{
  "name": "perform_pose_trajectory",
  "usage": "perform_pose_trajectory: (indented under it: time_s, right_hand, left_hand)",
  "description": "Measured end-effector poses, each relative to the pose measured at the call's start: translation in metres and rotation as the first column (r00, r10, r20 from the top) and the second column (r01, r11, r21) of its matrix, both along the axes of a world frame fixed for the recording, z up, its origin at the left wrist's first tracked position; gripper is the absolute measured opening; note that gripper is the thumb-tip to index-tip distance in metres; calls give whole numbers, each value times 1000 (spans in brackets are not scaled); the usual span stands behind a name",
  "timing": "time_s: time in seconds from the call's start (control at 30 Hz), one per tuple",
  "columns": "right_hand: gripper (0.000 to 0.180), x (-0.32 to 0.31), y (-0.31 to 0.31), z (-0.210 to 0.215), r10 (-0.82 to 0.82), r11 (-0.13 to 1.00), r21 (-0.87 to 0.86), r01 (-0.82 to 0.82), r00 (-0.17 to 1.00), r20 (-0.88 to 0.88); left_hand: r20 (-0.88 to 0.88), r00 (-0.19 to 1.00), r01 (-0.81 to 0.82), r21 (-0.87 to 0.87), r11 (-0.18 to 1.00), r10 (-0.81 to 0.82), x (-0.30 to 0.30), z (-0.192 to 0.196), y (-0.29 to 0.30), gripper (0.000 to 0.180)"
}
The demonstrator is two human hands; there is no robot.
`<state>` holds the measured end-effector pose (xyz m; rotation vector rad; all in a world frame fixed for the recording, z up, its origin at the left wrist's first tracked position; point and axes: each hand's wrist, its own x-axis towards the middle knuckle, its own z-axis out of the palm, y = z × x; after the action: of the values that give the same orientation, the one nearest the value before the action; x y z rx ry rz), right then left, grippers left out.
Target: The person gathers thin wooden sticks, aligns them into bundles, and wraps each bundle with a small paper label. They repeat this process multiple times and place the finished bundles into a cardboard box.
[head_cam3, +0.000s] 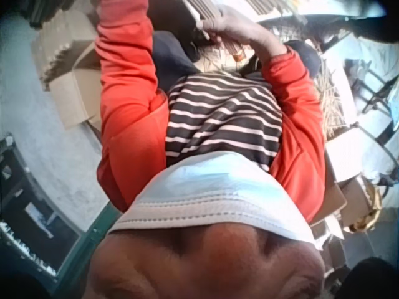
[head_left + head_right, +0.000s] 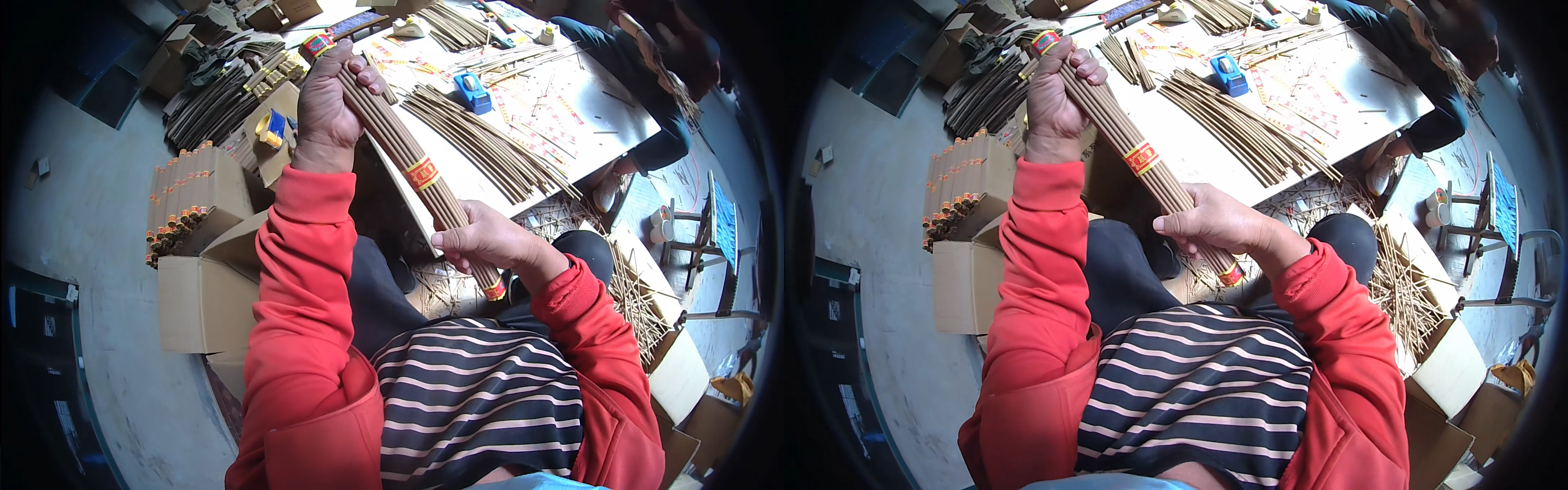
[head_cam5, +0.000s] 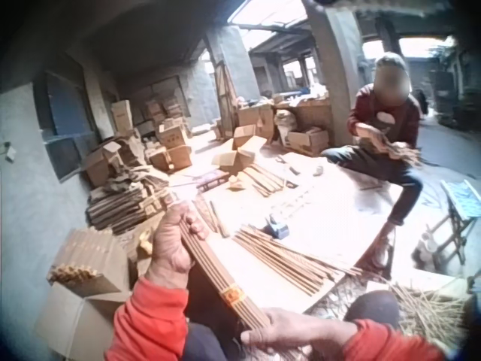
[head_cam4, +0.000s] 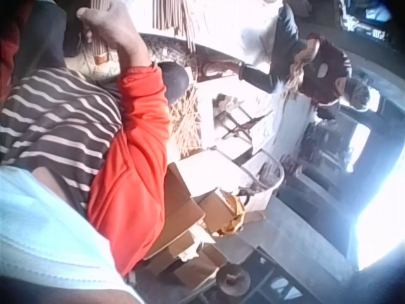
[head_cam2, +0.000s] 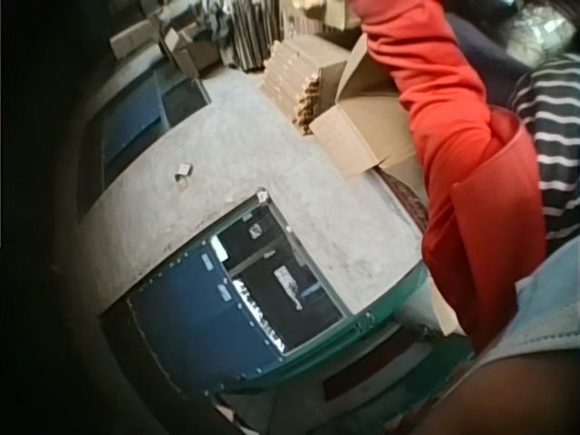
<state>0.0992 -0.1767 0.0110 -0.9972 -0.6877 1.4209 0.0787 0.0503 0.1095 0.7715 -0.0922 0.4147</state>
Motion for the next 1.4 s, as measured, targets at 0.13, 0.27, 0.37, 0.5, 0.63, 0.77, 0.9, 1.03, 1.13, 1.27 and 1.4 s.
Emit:
perform_pose_trajectory:
  time_s: [0.13,0.27,0.37,0.5,0.63,0.77,0.9,1.03,1.13,1.27,1.4]
  right_hand:
    - [22,3,0,6,-48,999,14,47,994,97]
    - [24,11,-8,8,67,994,90,-61,996,-57]
    - [31,7,-16,24,-161,978,179,110,940,302]
    - [37,23,-52,36,-331,943,110,315,840,430]
    - [33,32,-136,52,-539,826,220,519,613,577]
    - [44,20,-270,40,-796,449,287,846,233,559]
    - [35,-35,-420,-18,-712,-47,303,952,-245,658]
    - [38,-134,-521,-123,-305,-519,335,786,-537,787]
    - [39,-203,-538,-176,-97,-693,233,682,-409,907]
    - [41,-272,-547,-241,-52,-798,88,596,-213,976]
    - [40,-297,-545,-265,-144,-892,-64,448,-147,979]
  left_hand:
    - [-36,997,-73,50,996,75,4,3,1,22]
    - [-24,990,-135,63,989,137,5,9,-15,28]
    - [-25,961,-271,95,958,274,8,12,-24,29]
    - [0,991,-132,135,982,133,17,21,-55,38]
    - [-188,982,61,275,960,-9,11,0,-80,38]
    - [-398,910,245,293,924,-115,11,-51,-96,22]
    - [-538,834,334,305,892,-128,29,-96,-123,20]
    - [-609,779,420,336,843,-146,45,-117,-141,25]
    - [-631,771,389,362,847,-84,51,-120,-153,22]
    - [-647,762,382,399,834,-40,62,-124,-151,24]
    - [-659,751,358,441,823,26,63,-124,-155,25]
